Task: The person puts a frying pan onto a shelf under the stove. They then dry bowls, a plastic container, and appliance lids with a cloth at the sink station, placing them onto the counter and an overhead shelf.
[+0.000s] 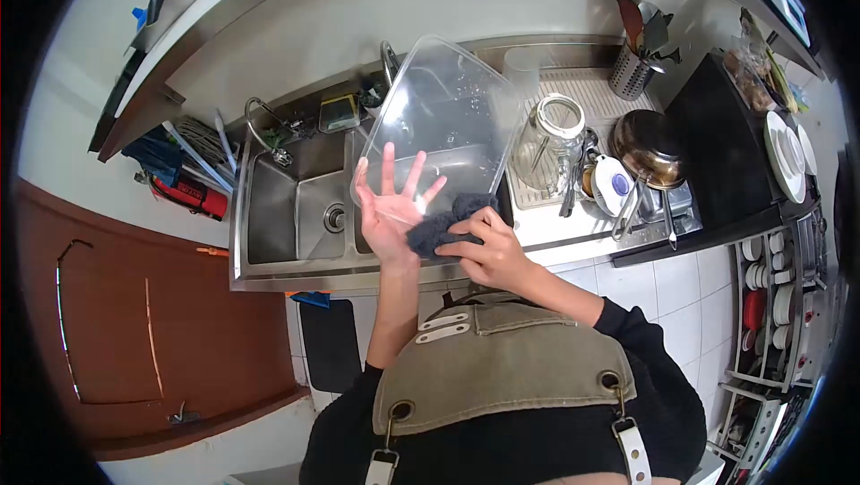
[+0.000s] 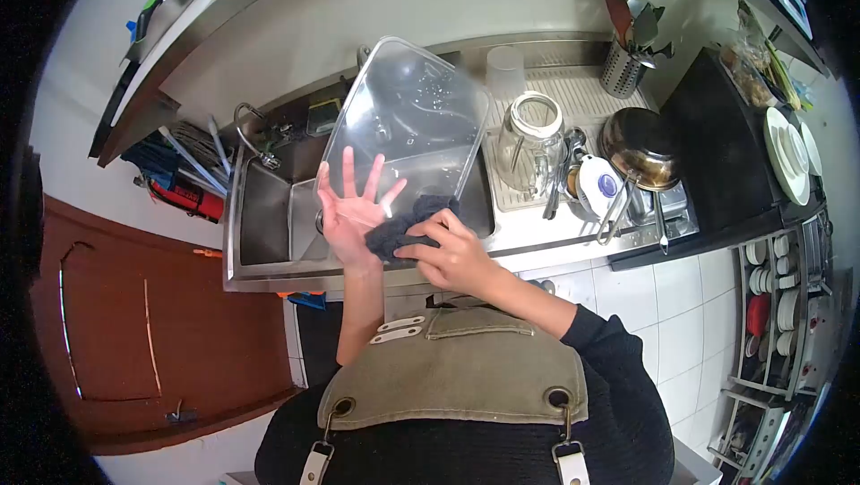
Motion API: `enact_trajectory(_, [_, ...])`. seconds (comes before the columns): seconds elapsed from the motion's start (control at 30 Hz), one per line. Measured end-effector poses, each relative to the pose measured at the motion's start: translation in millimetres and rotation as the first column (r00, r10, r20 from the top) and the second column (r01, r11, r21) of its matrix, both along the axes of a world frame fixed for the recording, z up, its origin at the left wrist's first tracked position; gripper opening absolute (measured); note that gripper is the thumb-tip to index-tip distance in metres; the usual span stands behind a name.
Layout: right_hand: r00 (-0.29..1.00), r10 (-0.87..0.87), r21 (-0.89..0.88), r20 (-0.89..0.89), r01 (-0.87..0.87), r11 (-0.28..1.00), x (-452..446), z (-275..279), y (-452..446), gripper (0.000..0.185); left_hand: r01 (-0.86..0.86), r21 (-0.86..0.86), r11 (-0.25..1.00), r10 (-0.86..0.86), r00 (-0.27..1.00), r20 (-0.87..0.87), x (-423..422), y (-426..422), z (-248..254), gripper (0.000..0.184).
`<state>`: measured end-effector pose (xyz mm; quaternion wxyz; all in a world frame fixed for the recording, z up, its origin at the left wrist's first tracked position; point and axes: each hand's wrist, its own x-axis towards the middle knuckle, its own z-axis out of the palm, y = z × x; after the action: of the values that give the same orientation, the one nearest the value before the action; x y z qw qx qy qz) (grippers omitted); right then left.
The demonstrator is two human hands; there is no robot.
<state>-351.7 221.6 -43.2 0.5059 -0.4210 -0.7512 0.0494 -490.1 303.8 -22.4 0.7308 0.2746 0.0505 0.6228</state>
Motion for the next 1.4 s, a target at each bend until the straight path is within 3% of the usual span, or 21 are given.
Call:
enact_trajectory(0.07, [0.997,-0.066,0.06,0.027,0.064,0.996,6.4,0.8,-0.1,0.026,-0.02,-0.05,0.999,0.017,0.997,-0.075,4.2,-5.8,4.0,0.038])
enact_trajectory(0.13, [0.966,-0.247,0.076,0.077,0.241,0.968,26.8,-3.0,13.0,0.026,0.066,-0.064,0.996,-0.067,0.998,-0.012,3.8,-6.9,-2.1,0.037])
enact_trajectory(0.2, [0.922,-0.387,0.021,-0.021,0.388,0.922,49.2,-3.3,29.9,0.027,0.206,-0.102,0.973,-0.205,0.979,0.021,4.1,-11.5,-2.8,0.036])
enact_trajectory(0.3, [0.828,-0.539,-0.065,-0.158,0.536,0.842,79.9,11.5,46.8,0.027,0.282,-0.089,0.955,-0.284,0.959,-0.011,-1.7,-13.9,-3.3,0.037])
enact_trajectory(0.4, [0.739,-0.658,0.04,-0.144,0.669,0.743,110.7,25.7,59.7,0.03,0.366,-0.045,0.929,-0.368,0.929,-0.039,-12.0,-9.9,-3.9,0.037])
enact_trajectory(0.53, [0.75,-0.641,0.097,-0.161,0.659,0.746,113.8,33.8,67.1,0.03,0.426,0.067,0.902,-0.429,0.903,0.038,-14.6,-0.4,-3.3,0.038])
enact_trajectory(0.63, [0.816,-0.556,-0.122,-0.156,0.543,0.831,83.8,22.1,63.5,0.029,0.375,0.103,0.921,-0.385,0.916,0.11,-7.7,8.6,3.6,0.038])
enact_trajectory(0.73, [0.841,-0.504,-0.219,-0.195,0.463,0.859,45.8,11.1,48.6,0.026,0.305,0.115,0.945,-0.32,0.937,0.144,0.2,14.2,7.4,0.038])
enact_trajectory(0.8, [0.876,-0.37,-0.304,-0.309,0.277,0.912,35.9,5.5,36.2,0.026,0.072,-0.048,0.996,-0.07,0.997,0.04,2.1,15.9,8.6,0.038])
enact_trajectory(0.87, [0.875,-0.223,-0.272,-0.43,0.11,0.956,42.2,-16.8,33.1,0.027,-0.009,-0.04,0.999,0.009,1.0,-0.009,-5.1,23.0,0.6,0.038])
enact_trajectory(0.93, [0.503,-0.263,-0.362,-0.824,-0.109,0.926,42.9,-24.0,22.9,0.024,-0.097,-0.067,0.993,0.097,0.995,-0.001,-14.0,28.8,-4.7,0.037])
enact_trajectory(0.97, [0.165,-0.256,-0.289,-0.953,-0.23,0.929,44.8,-25.7,22.0,0.028,-0.109,-0.069,0.992,0.11,0.994,0.005,-18.2,31.3,-7.5,0.037])
enact_trajectory(1.0, [-0.153,-0.318,-0.236,-0.935,-0.399,0.886,50.4,-26.6,26.9,0.037,-0.115,-0.073,0.991,0.115,0.993,0.004,-18.4,33.0,-10.8,0.037])
enact_trajectory(1.07, [-0.165,-0.425,-0.225,-0.89,-0.651,0.725,60.7,-52.5,25.7,0.044,-0.07,-0.109,0.992,0.083,0.989,0.12,-17.1,34.8,-16.1,0.037])
enact_trajectory(1.13, [-0.124,-0.438,-0.228,-0.89,-0.711,0.665,39.1,-20.2,19.0,0.051,-0.058,-0.11,0.992,0.071,0.991,0.112,-6.0,29.6,-16.6,0.038])
enact_trajectory(1.17, [-0.222,-0.36,-0.015,-0.906,-0.833,0.553,31.8,-7.1,14.8,0.06,-0.05,-0.124,0.991,0.056,0.997,0.044,-1.4,27.8,-18.1,0.038])
enact_trajectory(1.2, [-0.222,-0.363,-0.017,-0.905,-0.833,0.553,27.7,-8.6,12.1,0.06,-0.043,-0.138,0.99,0.04,0.999,-0.023,2.3,26.8,-19.6,0.039])
enact_trajectory(1.27, [-0.182,-0.158,0.056,-0.97,-0.808,0.586,22.7,-13.5,8.4,0.063,-0.079,-0.118,0.99,0.068,0.993,-0.097,2.8,26.2,-23.7,0.038])
enact_trajectory(1.3, [0.016,-0.217,-0.154,-0.976,-0.755,0.637,25.4,-15.0,9.9,0.058,-0.091,-0.076,0.993,0.075,0.979,-0.192,0.4,26.4,-24.2,0.038])
enact_trajectory(1.33, [0.016,-0.216,-0.154,-0.976,-0.755,0.638,31.0,-13.6,10.3,0.058,-0.098,-0.033,0.995,0.085,0.955,-0.284,-1.4,27.0,-24.3,0.038])
enact_trajectory(1.4, [0.364,-0.33,-0.49,-0.871,-0.687,0.537,42.7,-9.8,8.5,0.062,-0.05,-0.035,0.998,0.038,0.959,-0.281,-3.1,27.3,-24.5,0.038])
